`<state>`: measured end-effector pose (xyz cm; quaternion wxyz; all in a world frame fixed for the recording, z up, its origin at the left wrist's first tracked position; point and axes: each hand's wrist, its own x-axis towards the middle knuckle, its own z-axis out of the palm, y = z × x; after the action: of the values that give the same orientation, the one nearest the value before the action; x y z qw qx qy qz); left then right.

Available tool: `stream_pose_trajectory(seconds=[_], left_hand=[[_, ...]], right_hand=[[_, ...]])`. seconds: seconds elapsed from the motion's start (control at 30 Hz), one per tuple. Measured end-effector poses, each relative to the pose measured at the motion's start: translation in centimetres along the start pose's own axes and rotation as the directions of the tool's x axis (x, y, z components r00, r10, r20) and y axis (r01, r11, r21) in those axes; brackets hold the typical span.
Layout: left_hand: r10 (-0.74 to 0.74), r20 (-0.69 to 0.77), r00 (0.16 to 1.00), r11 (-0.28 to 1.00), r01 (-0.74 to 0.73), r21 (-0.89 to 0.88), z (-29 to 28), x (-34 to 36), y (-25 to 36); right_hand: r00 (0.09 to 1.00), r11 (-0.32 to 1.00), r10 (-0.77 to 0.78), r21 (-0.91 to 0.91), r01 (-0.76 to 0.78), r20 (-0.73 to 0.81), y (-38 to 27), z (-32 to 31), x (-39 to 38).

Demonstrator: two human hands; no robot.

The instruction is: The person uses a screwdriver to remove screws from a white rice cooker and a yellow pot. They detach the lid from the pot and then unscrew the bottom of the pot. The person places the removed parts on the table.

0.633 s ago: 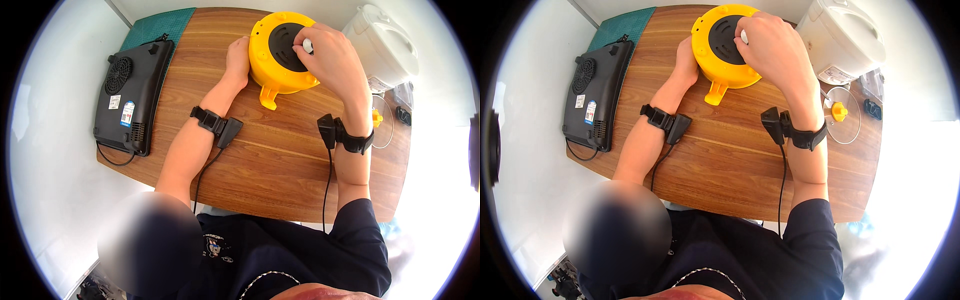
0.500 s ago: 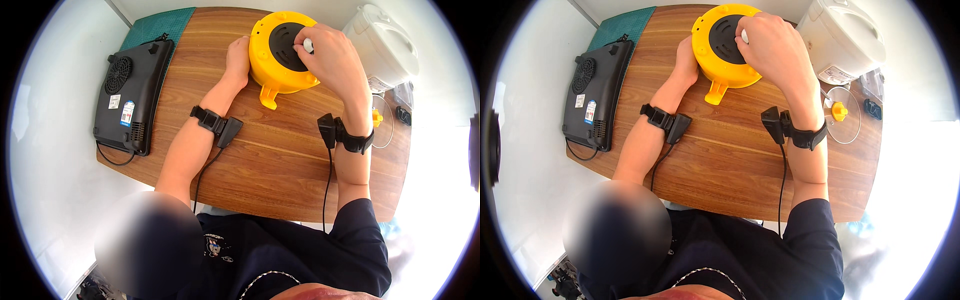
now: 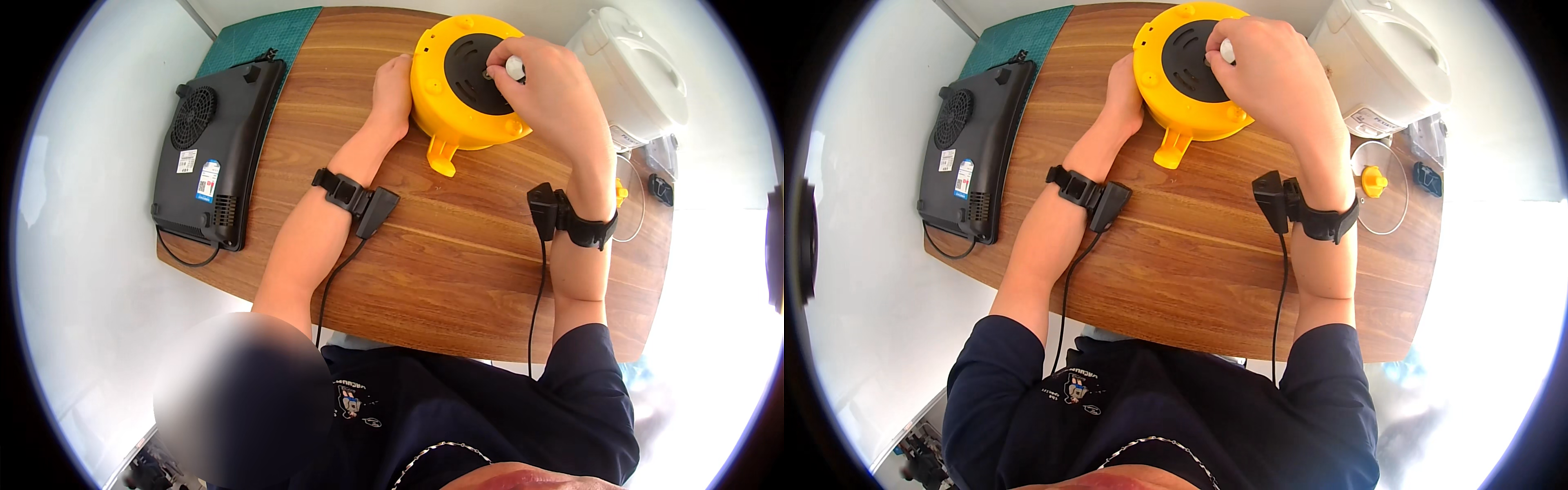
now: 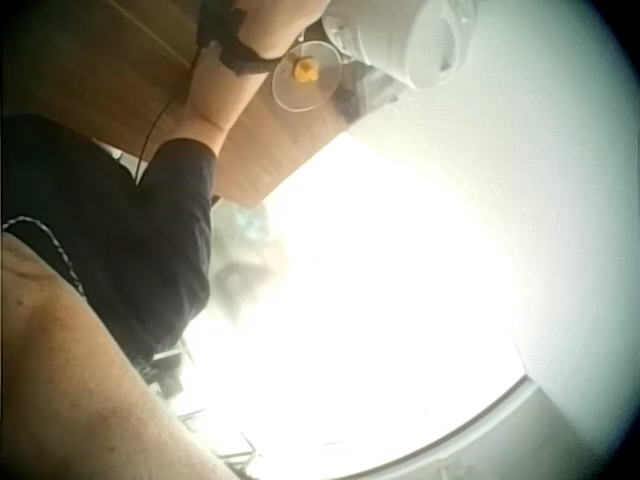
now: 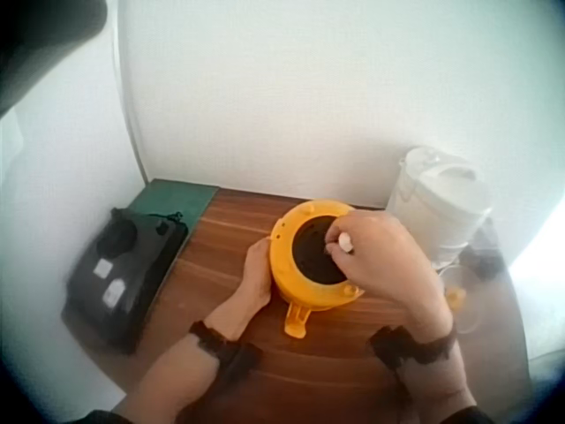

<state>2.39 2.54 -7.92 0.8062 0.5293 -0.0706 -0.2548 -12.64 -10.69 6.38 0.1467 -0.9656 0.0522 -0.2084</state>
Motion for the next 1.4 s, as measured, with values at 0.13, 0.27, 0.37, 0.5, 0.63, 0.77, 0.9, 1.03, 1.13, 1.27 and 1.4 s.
stream_pose_trajectory(seconds=[0.13, 0.27, 0.37, 0.5, 0.63, 0.77, 0.9, 1.03, 1.13, 1.27, 1.4], left_hand=[[-0.004, 0.002, 1.0, 1.0, 0.004, 0.004, 0.0, -0.1, 0.1], [0.006, 0.007, 1.0, 1.0, -0.006, 0.012, -0.1, 0.0, 0.1], [0.005, 0.01, 1.0, 1.0, -0.006, 0.017, -0.1, -0.2, 0.2], [-0.007, 0.0, 1.0, 1.0, 0.007, 0.007, 0.1, -0.4, 0.3], [-0.012, -0.006, 1.0, 1.0, 0.012, 0.006, 0.2, -0.4, 0.4], [-0.008, -0.005, 1.0, 1.0, 0.008, 0.008, 0.1, -0.2, 0.3], [-0.003, -0.003, 1.0, 1.0, 0.003, 0.011, -0.1, 0.0, 0.0], [-0.002, 0.002, 1.0, 1.0, 0.002, 0.013, 0.0, 0.1, -0.1], [-0.001, 0.003, 1.0, 0.999, 0.001, 0.033, -0.1, 0.0, -0.1], [0.01, 0.015, 1.0, 0.999, -0.011, 0.036, -0.3, 0.3, -0.3], [0.01, 0.012, 1.0, 0.999, -0.011, 0.04, -0.3, 0.3, -0.3]], right_hand=[[0.996, 0.997, 0.07, 0.024, -0.071, 0.048, -0.5, -0.7, 0.0], [0.998, 0.997, 0.045, 0.057, -0.047, 0.037, -0.4, -0.8, 0.0], [0.999, 0.996, 0.029, 0.083, -0.031, 0.032, -0.3, -0.9, -0.1], [0.998, 0.992, 0.058, 0.109, -0.062, 0.039, -0.1, -0.9, -0.2], [0.999, 0.991, 0.029, 0.132, -0.032, 0.022, 0.0, -1.0, -0.2], [0.999, 0.989, 0.012, 0.145, -0.018, 0.038, 0.1, -1.0, -0.1], [0.999, 0.985, -0.014, 0.171, 0.009, 0.029, 0.7, -0.9, -0.2], [0.999, 0.989, -0.023, 0.145, 0.017, 0.04, 0.7, -1.0, -0.2], [0.998, 0.99, -0.023, 0.138, 0.015, 0.057, 0.8, -0.8, -0.2], [0.995, 0.992, 0.014, 0.124, -0.027, 0.1, 0.5, -1.0, -0.2], [0.995, 0.996, -0.033, 0.089, 0.024, 0.094, 0.8, -0.9, -0.2]])
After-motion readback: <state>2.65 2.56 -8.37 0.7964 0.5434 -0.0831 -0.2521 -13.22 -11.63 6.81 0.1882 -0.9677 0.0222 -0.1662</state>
